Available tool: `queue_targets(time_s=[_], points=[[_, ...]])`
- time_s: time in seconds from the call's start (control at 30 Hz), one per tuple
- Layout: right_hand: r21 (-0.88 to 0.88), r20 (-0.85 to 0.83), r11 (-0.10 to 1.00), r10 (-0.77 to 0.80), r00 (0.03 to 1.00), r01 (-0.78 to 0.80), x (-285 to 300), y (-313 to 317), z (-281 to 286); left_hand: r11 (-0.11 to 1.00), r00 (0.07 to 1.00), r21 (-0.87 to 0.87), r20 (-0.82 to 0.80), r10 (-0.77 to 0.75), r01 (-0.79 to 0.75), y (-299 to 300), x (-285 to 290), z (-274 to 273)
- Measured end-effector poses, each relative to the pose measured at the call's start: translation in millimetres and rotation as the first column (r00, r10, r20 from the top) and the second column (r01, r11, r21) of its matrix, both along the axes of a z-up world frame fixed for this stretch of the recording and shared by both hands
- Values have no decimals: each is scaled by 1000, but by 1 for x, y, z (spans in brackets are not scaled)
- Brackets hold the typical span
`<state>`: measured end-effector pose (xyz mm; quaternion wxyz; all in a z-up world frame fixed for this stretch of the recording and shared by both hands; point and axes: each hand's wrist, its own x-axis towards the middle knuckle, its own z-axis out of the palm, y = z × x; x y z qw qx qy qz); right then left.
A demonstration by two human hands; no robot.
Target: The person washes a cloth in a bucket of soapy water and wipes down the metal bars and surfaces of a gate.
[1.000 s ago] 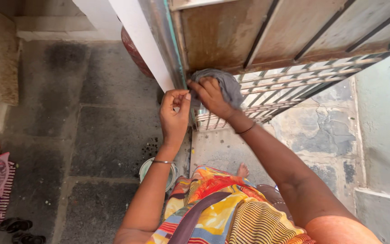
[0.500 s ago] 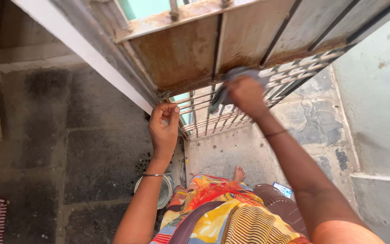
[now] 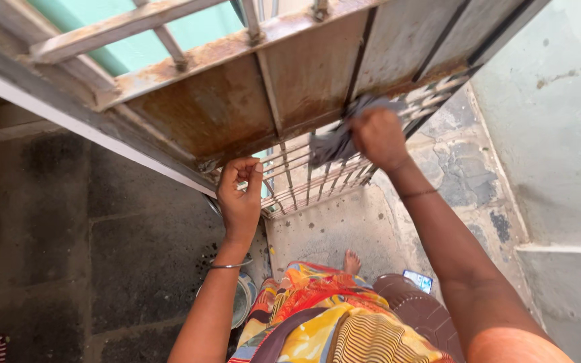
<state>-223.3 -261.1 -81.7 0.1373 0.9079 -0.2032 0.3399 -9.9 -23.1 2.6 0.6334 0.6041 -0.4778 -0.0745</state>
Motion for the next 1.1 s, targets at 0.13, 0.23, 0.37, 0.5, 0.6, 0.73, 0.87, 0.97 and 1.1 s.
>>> queue_targets(time_s=[0.13, 0.23, 0.37, 0.5, 0.6, 0.73, 0.87, 0.97, 1.1], points=[[123, 529, 990, -122, 840, 67, 21, 1, 3, 999, 998, 13, 44, 41, -42, -5, -8, -2], [81, 514, 996, -68, 855, 30, 8, -1, -1, 999, 999, -11, 6, -47, 47, -21, -19, -8], [103, 412, 994, -85, 907, 46, -56, -40, 11, 997, 998, 34, 25, -66, 65, -38, -33, -6], [401, 305, 887, -364, 880, 228, -13, -25, 7, 995, 995, 25, -14, -97, 97, -55, -55, -3], [196, 295, 974, -166, 941, 111, -26, -30, 3, 992, 992, 24, -1, -126, 126, -67, -66, -1], [-21, 267, 997, 78, 961, -75, -87, -64, 1, 995, 995, 21, 18, -93, 93, -76, -67, 3], [47, 453, 999, -29, 891, 9, -52, -53, -12, 995, 995, 2, 14, -103, 103, -81, -69, -1], [93, 553, 995, -86, 829, 41, -44, -47, -19, 995, 995, 35, 3, -95, 95, -85, -70, -2], [203, 503, 978, -60, 862, -50, -106, -99, -21, 997, 997, 5, -27, -74, 74, -92, -65, -1]])
